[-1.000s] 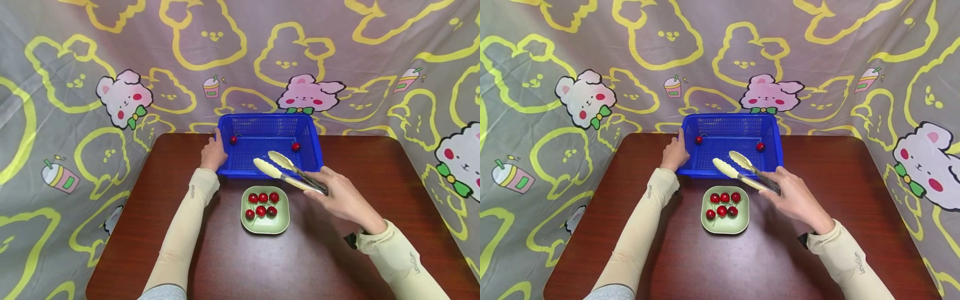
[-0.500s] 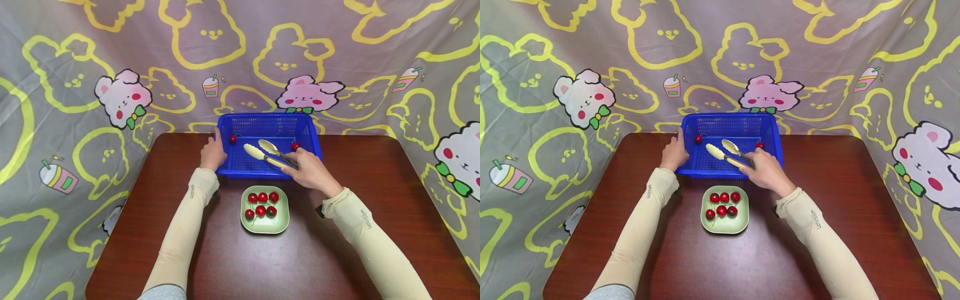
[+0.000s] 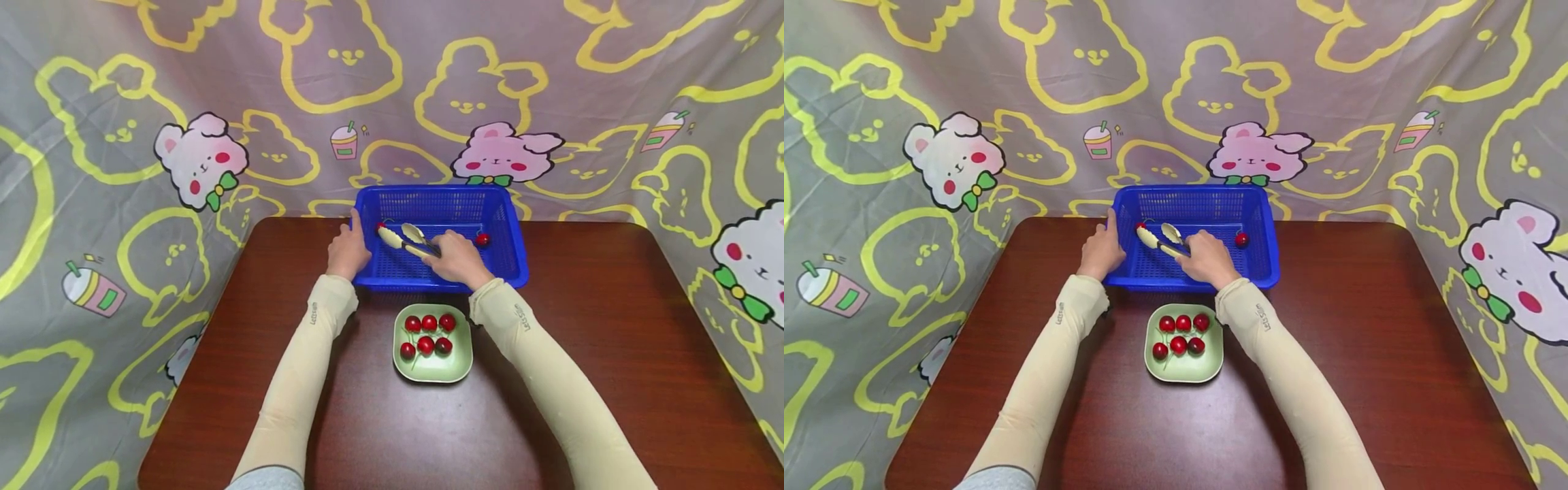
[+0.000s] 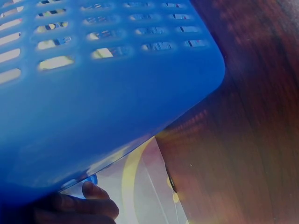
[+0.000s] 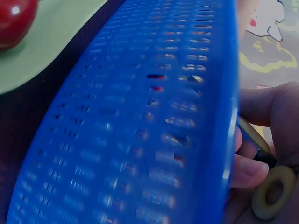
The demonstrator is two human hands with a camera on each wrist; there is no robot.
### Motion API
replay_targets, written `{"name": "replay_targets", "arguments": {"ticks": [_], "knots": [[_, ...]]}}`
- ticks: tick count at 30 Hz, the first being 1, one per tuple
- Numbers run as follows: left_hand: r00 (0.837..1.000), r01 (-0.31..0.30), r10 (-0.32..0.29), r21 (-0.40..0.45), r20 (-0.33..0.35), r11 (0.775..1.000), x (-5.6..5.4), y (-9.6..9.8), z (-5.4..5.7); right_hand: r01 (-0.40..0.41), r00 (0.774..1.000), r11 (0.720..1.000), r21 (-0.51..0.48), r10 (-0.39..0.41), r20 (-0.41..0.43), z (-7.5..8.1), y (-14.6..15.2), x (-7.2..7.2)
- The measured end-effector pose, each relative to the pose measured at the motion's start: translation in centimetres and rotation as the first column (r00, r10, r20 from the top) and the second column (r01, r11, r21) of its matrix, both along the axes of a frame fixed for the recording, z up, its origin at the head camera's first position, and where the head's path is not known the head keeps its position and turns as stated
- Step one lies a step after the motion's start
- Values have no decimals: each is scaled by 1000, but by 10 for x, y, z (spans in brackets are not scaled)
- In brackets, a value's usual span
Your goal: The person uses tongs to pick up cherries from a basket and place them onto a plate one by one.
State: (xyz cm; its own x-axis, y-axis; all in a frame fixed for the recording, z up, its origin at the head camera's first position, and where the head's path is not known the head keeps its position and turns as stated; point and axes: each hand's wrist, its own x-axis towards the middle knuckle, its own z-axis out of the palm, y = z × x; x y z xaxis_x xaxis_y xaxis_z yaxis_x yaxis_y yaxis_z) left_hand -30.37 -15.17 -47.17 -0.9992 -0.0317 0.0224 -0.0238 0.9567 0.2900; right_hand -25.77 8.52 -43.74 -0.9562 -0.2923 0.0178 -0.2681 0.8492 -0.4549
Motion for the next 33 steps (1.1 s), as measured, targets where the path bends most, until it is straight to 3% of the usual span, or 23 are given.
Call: {"name": "replay_targets", "arguments": {"ticks": [16,33], "knots": [[1000,9,-9,4,-12,1000,1,1,-2,25,1000,998,57,-24,-17,-6,-33,-16],[1000,0,0,-3,1,1000,1,-1,0,3,1000,999,53,-3,-18,-4,-35,-17]]}}
